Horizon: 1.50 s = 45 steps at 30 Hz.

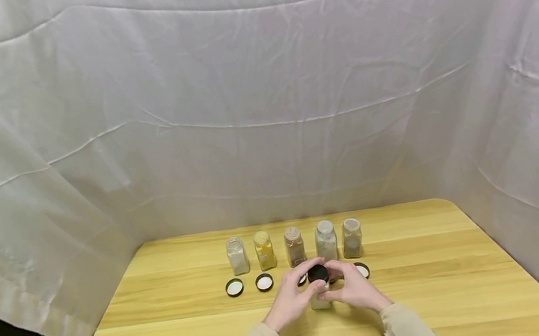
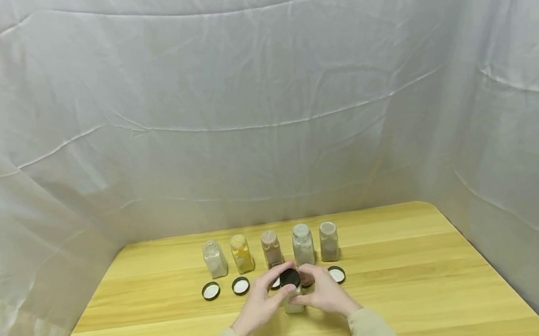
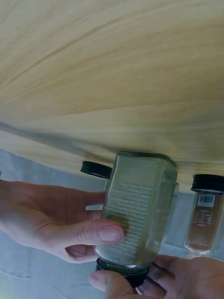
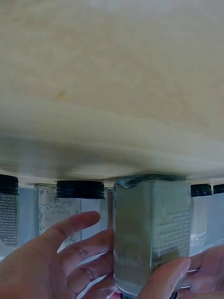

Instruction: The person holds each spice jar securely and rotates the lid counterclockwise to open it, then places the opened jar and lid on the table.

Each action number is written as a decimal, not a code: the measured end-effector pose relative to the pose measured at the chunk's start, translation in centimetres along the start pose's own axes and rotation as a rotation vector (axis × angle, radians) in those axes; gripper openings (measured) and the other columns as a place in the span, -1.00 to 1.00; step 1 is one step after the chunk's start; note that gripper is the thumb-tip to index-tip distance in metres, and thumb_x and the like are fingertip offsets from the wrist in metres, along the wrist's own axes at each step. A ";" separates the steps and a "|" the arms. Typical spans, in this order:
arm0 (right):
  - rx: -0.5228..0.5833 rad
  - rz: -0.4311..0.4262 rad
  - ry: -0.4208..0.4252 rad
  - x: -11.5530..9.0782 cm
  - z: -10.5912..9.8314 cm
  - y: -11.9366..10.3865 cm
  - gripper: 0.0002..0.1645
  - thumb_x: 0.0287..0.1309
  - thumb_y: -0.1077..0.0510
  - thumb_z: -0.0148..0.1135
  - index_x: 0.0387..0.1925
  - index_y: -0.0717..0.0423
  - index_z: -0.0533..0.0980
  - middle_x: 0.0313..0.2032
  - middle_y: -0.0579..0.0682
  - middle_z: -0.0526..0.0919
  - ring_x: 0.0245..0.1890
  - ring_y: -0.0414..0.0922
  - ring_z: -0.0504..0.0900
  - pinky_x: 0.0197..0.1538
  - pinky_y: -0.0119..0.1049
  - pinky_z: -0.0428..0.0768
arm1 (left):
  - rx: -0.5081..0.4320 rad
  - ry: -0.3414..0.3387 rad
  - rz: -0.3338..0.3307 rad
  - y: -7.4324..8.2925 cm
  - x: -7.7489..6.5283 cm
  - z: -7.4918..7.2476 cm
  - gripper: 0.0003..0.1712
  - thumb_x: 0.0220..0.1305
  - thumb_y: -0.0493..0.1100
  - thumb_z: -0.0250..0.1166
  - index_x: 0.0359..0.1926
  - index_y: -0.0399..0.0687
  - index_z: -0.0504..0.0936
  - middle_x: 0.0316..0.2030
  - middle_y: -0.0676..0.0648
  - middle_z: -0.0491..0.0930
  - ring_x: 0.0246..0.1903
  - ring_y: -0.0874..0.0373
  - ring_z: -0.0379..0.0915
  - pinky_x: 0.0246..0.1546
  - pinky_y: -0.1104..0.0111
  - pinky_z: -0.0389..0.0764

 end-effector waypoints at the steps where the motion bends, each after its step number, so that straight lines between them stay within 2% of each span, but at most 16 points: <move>1: 0.000 -0.001 0.002 0.0 0.0 0.0 -0.40 -0.02 0.04 0.59 0.06 0.15 0.58 -0.09 0.05 0.72 -0.16 -0.14 0.72 0.04 -0.03 0.71 | 0.004 0.007 0.001 0.1 0.0 0.1 -0.45 0.42 -0.10 0.23 0.35 -0.19 0.47 0.30 -0.15 0.55 0.28 -0.08 0.50 0.35 0.10 0.52; 9: -0.015 -0.031 0.039 -0.2 0.1 -0.2 -0.37 -0.03 0.03 0.60 0.08 0.12 0.58 -0.09 0.02 0.73 -0.16 -0.20 0.70 0.08 0.03 0.70 | 0.072 0.058 -0.010 0.6 0.2 0.3 -0.51 0.35 -0.14 0.30 0.28 -0.09 0.55 0.20 -0.10 0.61 0.20 -0.01 0.56 0.28 0.14 0.58; 13: -0.030 -0.060 0.061 -0.1 0.3 -0.2 -0.39 -0.04 0.03 0.61 0.06 0.11 0.60 -0.10 0.01 0.73 -0.16 -0.23 0.69 0.06 -0.02 0.72 | 0.092 0.096 -0.007 0.8 0.2 0.4 -0.51 0.30 -0.16 0.35 0.24 -0.13 0.58 0.15 -0.09 0.64 0.14 0.00 0.59 0.22 0.17 0.61; 18: -0.045 -0.099 0.066 0.0 0.4 -0.1 -0.41 -0.02 0.03 0.59 0.05 0.12 0.60 -0.08 0.05 0.73 -0.13 -0.20 0.72 0.06 -0.12 0.73 | 0.105 0.172 0.004 0.8 0.2 0.6 -0.51 0.24 -0.11 0.42 0.16 -0.16 0.63 0.07 -0.08 0.65 0.07 0.02 0.60 0.16 0.20 0.61; 21: -0.052 -0.099 0.056 0.0 0.4 0.0 -0.41 -0.02 0.05 0.59 0.05 0.14 0.59 -0.08 0.06 0.73 -0.14 -0.22 0.72 0.07 -0.18 0.73 | 0.119 0.186 0.011 0.7 0.1 0.8 -0.51 0.25 -0.06 0.42 0.16 -0.14 0.63 0.07 -0.06 0.64 0.08 0.03 0.59 0.17 0.20 0.59; 24: -0.060 -0.097 0.044 0.0 0.3 0.1 -0.42 -0.02 0.09 0.59 0.05 0.16 0.59 -0.09 0.07 0.74 -0.16 -0.24 0.72 0.05 -0.24 0.72 | 0.125 0.147 0.003 0.5 0.0 0.8 -0.50 0.33 -0.01 0.35 0.23 -0.07 0.58 0.15 -0.04 0.59 0.14 0.04 0.54 0.22 0.17 0.55; 28: -0.065 -0.077 0.026 0.0 0.1 0.1 -0.41 0.00 0.08 0.57 0.08 0.16 0.58 -0.08 0.06 0.74 -0.15 -0.24 0.71 0.07 -0.17 0.72 | 0.053 0.014 -0.005 0.4 -0.3 0.5 -0.48 0.52 -0.04 0.13 0.42 -0.01 0.39 0.39 -0.07 0.41 0.35 -0.04 0.39 0.39 0.10 0.47; 32: -0.044 -0.050 0.011 0.1 0.0 0.0 -0.38 -0.01 0.07 0.58 0.09 0.17 0.57 -0.06 0.08 0.73 -0.14 -0.17 0.72 0.08 0.02 0.71 | -0.034 -0.124 -0.019 0.3 -0.3 -0.1 -0.45 0.61 -0.12 -0.07 0.53 -0.09 0.20 0.53 -0.12 0.21 0.49 -0.10 0.19 0.50 0.08 0.33; 35: -0.020 -0.039 0.006 0.2 -0.1 -0.2 -0.37 -0.04 0.08 0.59 0.08 0.19 0.57 -0.05 0.10 0.73 -0.14 -0.12 0.73 0.07 0.08 0.70 | -0.015 -0.147 -0.001 0.2 -0.1 -0.5 -0.45 0.60 -0.16 -0.08 0.50 -0.19 0.22 0.49 -0.17 0.27 0.47 -0.14 0.23 0.50 0.07 0.34; 40: -0.023 -0.025 -0.001 0.2 -0.1 -0.1 -0.35 -0.04 0.09 0.59 0.09 0.22 0.56 -0.07 0.10 0.72 -0.14 -0.11 0.73 0.06 0.05 0.71 | 0.054 -0.074 0.025 0.1 -0.1 -0.7 -0.51 0.52 -0.15 0.07 0.38 -0.21 0.40 0.34 -0.18 0.47 0.35 -0.11 0.40 0.42 0.10 0.45; 45: -0.030 -0.014 -0.008 0.1 0.0 0.0 -0.37 -0.03 0.07 0.59 0.08 0.18 0.57 -0.07 0.08 0.73 -0.13 -0.14 0.73 0.05 0.04 0.71 | 0.084 0.046 -0.024 0.3 -0.1 -0.4 -0.53 0.38 -0.03 0.29 0.25 -0.03 0.56 0.18 -0.05 0.55 0.21 -0.01 0.49 0.31 0.11 0.50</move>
Point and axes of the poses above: each hand's wrist, its own x-axis towards the middle knuckle, its own z-axis out of the palm, y = z × x, the point moved 2 cm from there along x, towards the middle knuckle
